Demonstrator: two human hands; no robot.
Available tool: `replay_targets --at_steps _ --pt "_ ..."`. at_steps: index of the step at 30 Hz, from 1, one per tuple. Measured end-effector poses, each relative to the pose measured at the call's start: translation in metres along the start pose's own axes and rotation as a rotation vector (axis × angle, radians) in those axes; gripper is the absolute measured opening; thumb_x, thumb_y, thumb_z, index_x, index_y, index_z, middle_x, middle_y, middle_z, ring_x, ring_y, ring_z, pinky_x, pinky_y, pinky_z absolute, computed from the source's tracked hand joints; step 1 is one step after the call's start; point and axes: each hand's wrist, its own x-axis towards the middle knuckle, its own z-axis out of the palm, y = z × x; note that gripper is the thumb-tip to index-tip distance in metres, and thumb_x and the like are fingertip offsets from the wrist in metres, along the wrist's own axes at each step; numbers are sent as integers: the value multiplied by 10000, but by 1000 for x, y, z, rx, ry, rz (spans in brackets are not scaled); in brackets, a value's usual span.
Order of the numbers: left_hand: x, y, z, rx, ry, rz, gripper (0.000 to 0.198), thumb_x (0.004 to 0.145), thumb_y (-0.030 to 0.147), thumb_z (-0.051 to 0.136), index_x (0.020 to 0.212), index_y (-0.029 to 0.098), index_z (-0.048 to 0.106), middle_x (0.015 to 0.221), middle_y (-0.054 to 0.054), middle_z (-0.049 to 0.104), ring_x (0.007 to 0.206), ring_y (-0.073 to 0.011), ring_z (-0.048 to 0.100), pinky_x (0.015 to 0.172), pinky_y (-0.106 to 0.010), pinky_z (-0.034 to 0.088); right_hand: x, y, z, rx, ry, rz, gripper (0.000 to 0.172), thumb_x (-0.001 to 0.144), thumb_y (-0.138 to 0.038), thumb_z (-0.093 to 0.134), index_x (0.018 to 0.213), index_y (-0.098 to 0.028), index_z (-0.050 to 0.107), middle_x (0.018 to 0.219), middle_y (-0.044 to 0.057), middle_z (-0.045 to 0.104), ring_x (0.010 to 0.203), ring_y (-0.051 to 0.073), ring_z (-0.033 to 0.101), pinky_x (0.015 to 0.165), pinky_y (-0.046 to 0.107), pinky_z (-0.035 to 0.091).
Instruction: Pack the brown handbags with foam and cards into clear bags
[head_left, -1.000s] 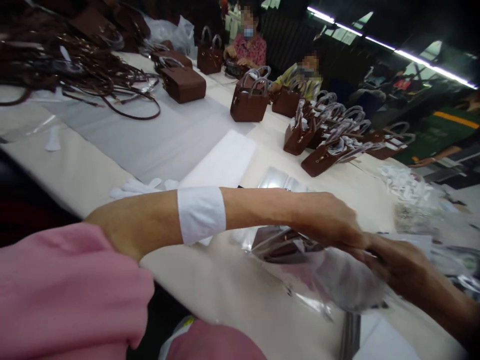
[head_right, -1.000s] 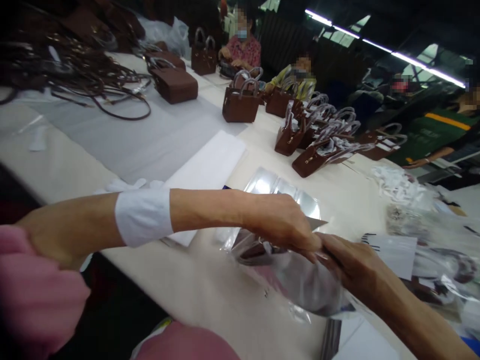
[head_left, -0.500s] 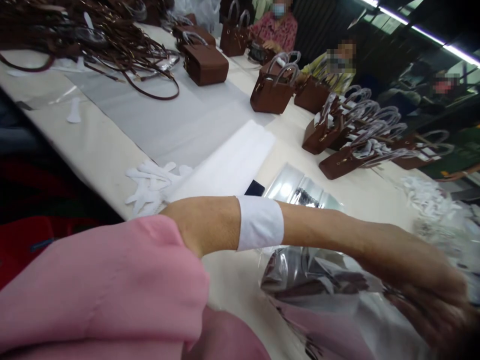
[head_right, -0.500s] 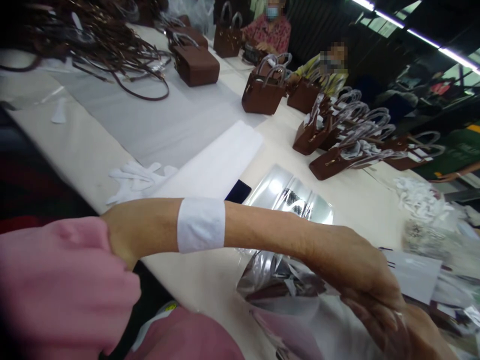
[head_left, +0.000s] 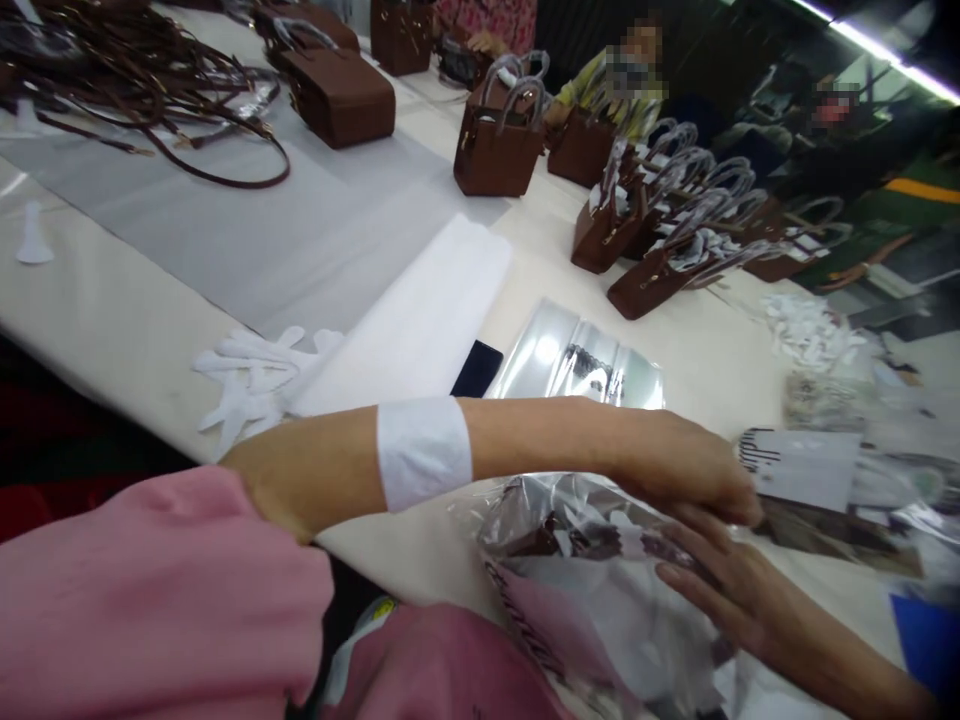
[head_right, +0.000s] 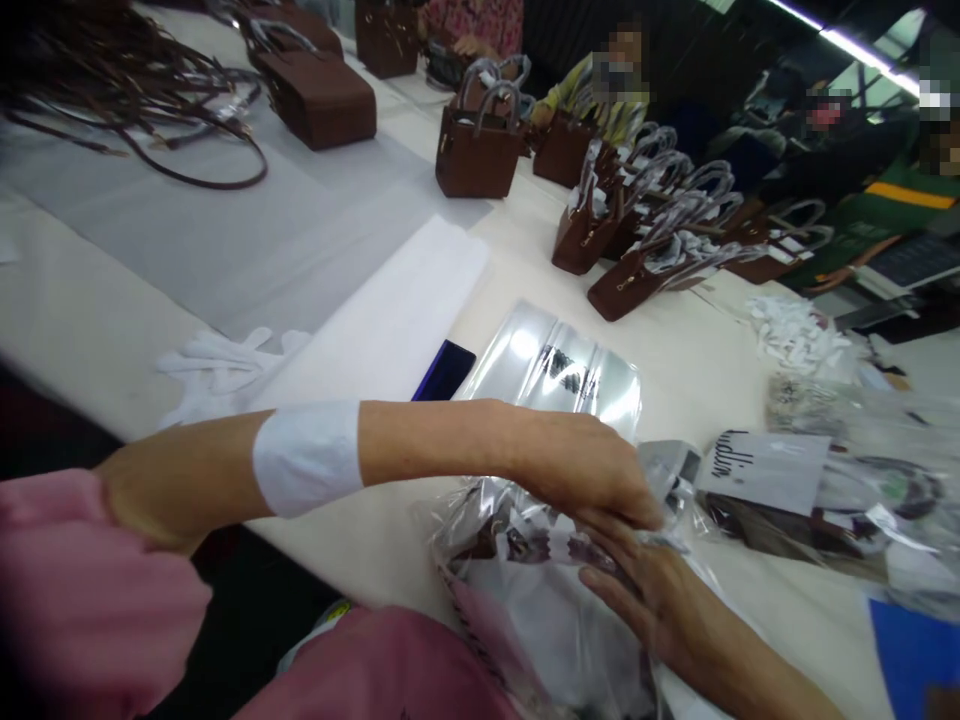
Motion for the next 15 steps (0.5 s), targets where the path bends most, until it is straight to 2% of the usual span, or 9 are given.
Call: replay_targets --at_steps 2,4,7,9,10,11,12,13,15 --pt "-13 1 11 43 83 17 216 869 299 423 698 202 511 798 -34 622 663 -148 529 550 -290 342 1 -7 -13 124 -83 62 431 869 -478 347 1176 -263 559 1102 70 630 1021 268 587 835 385 509" --pt "-27 6 19 82 149 -10 263 883 375 413 731 193 525 759 -25 616 659 -147 536 605 -293 369 -12 0 -26 247 -106 100 496 868 -531 301 1219 -265 527 1170 68 593 1050 269 569 848 391 498" --pt "-46 13 26 112 148 -59 300 797 471 541 818 172 531 737 -16 605 677 -155 543 742 -324 397 -51 18 -37 302 -139 159 629 780 -641 404 1294 -281 444 1225 69 552 1096 280 534 894 406 464" --pt "-52 15 29 153 130 -120 237 801 396 566 820 162 532 724 -17 591 673 -152 539 729 -313 407 -76 29 -35 226 -181 232 682 708 -614 549 1298 -289 436 1129 70 604 1039 275 568 875 397 475" --pt "-52 15 30 161 123 -156 181 820 342 551 805 162 533 735 -20 584 664 -143 534 690 -290 412 -85 33 -32 177 -200 265 624 708 -572 582 1254 -285 489 1046 70 634 981 265 596 844 387 491" --pt "-51 15 31 156 121 -193 141 837 296 527 790 164 533 779 -27 581 647 -127 526 645 -263 411 -92 37 -29 136 -217 286 496 741 -524 575 1168 -272 568 955 68 653 910 249 619 807 373 505" --pt "-48 14 32 145 124 -234 125 850 268 500 786 165 532 861 -39 579 626 -109 517 605 -242 405 -97 40 -24 109 -229 291 354 790 -474 535 1046 -254 638 888 67 659 851 229 631 780 360 511" --pt "-45 14 32 135 129 -283 128 854 273 487 802 165 532 972 -57 563 611 -95 511 579 -233 400 -100 43 -20 100 -229 286 289 829 -435 488 924 -234 672 869 71 659 825 214 632 772 349 511" --pt "-37 13 32 122 116 -402 238 821 391 523 888 163 526 1127 -98 507 614 -101 520 554 -243 398 -104 48 -13 118 -181 276 305 847 -418 459 811 -203 672 914 86 658 838 204 628 781 335 507"
